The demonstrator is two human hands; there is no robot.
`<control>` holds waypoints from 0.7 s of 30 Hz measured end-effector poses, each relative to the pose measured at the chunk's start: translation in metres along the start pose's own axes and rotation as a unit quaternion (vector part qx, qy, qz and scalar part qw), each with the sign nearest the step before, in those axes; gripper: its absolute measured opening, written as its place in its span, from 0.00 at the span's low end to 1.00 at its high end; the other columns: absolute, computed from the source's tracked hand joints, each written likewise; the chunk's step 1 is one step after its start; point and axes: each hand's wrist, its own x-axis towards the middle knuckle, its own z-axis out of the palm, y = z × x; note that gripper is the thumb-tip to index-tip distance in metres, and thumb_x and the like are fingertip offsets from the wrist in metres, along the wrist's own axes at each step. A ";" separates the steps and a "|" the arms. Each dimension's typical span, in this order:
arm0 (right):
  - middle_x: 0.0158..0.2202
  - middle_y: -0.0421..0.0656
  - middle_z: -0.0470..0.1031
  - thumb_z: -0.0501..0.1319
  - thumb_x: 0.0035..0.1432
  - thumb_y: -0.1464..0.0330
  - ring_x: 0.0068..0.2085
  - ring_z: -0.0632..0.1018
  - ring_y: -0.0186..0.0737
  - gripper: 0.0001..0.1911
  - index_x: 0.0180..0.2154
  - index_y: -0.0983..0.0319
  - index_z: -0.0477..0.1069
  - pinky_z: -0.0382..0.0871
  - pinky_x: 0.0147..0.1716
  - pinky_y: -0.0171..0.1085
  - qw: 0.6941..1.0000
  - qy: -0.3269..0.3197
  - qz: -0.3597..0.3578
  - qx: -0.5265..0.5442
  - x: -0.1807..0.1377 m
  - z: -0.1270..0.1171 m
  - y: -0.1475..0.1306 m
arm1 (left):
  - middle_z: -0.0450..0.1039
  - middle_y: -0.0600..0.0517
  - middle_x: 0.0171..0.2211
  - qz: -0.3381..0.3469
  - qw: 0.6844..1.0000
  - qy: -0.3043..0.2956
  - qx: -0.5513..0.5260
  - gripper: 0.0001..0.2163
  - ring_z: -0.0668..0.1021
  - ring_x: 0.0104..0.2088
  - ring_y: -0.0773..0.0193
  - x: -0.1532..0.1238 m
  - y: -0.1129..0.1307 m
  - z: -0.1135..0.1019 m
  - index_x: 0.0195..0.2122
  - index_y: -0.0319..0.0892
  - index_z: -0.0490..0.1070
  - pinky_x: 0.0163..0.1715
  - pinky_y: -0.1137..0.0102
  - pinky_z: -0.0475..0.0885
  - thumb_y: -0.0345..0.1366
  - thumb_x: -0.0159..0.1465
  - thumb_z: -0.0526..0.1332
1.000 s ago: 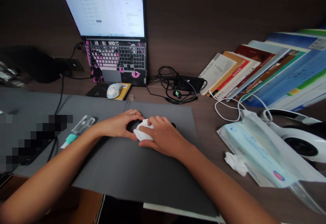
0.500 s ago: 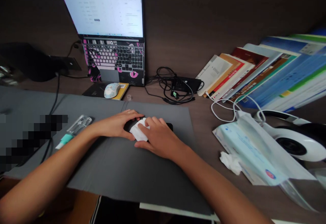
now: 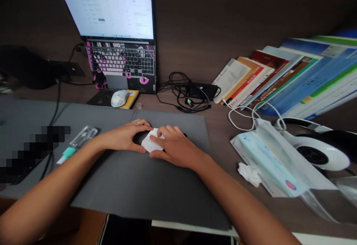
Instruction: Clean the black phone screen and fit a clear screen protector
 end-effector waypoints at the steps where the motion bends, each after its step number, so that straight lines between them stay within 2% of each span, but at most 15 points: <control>1: 0.49 0.50 0.72 0.52 0.72 0.50 0.47 0.70 0.48 0.25 0.60 0.57 0.70 0.60 0.46 0.45 1.000 0.000 0.004 0.009 -0.002 -0.002 0.003 | 0.70 0.47 0.54 -0.001 1.000 0.001 0.003 0.29 0.71 0.55 0.50 0.000 -0.001 0.000 0.59 0.47 0.69 0.57 0.58 0.66 0.44 0.57 0.71; 5: 0.41 0.45 0.74 0.47 0.75 0.56 0.43 0.73 0.43 0.23 0.46 0.56 0.78 0.58 0.44 0.43 0.997 0.006 0.051 0.052 -0.011 -0.012 0.022 | 0.69 0.47 0.54 -0.005 1.000 -0.003 0.012 0.30 0.71 0.56 0.50 -0.001 -0.001 0.001 0.60 0.46 0.68 0.58 0.58 0.66 0.44 0.57 0.71; 7: 0.38 0.44 0.75 0.49 0.75 0.58 0.42 0.74 0.42 0.21 0.40 0.58 0.78 0.57 0.44 0.43 0.995 0.007 0.074 0.061 -0.017 -0.017 0.032 | 0.69 0.47 0.54 -0.004 1.000 -0.004 0.012 0.30 0.71 0.56 0.50 0.000 -0.001 0.000 0.60 0.45 0.68 0.57 0.59 0.66 0.44 0.57 0.71; 12: 0.39 0.44 0.76 0.55 0.70 0.63 0.42 0.75 0.44 0.10 0.40 0.58 0.73 0.58 0.44 0.43 0.993 -0.001 0.091 0.071 -0.030 -0.024 0.053 | 0.69 0.47 0.54 0.000 1.000 -0.001 0.012 0.30 0.71 0.55 0.50 0.000 -0.003 0.000 0.60 0.46 0.68 0.57 0.60 0.67 0.46 0.57 0.71; 15: 0.37 0.44 0.75 0.53 0.71 0.63 0.41 0.75 0.44 0.12 0.38 0.58 0.72 0.59 0.43 0.43 0.993 -0.004 0.092 0.074 -0.029 -0.021 0.053 | 0.69 0.47 0.54 0.000 1.000 0.000 0.017 0.31 0.71 0.55 0.51 -0.001 -0.003 0.000 0.60 0.45 0.68 0.57 0.60 0.67 0.45 0.57 0.71; 21: 0.39 0.45 0.73 0.50 0.74 0.64 0.42 0.73 0.43 0.14 0.38 0.59 0.70 0.60 0.45 0.42 0.994 0.026 0.053 0.086 -0.005 -0.002 0.032 | 0.69 0.46 0.54 0.006 1.000 0.000 0.022 0.31 0.71 0.56 0.50 -0.001 -0.002 0.000 0.60 0.45 0.69 0.58 0.59 0.66 0.44 0.57 0.71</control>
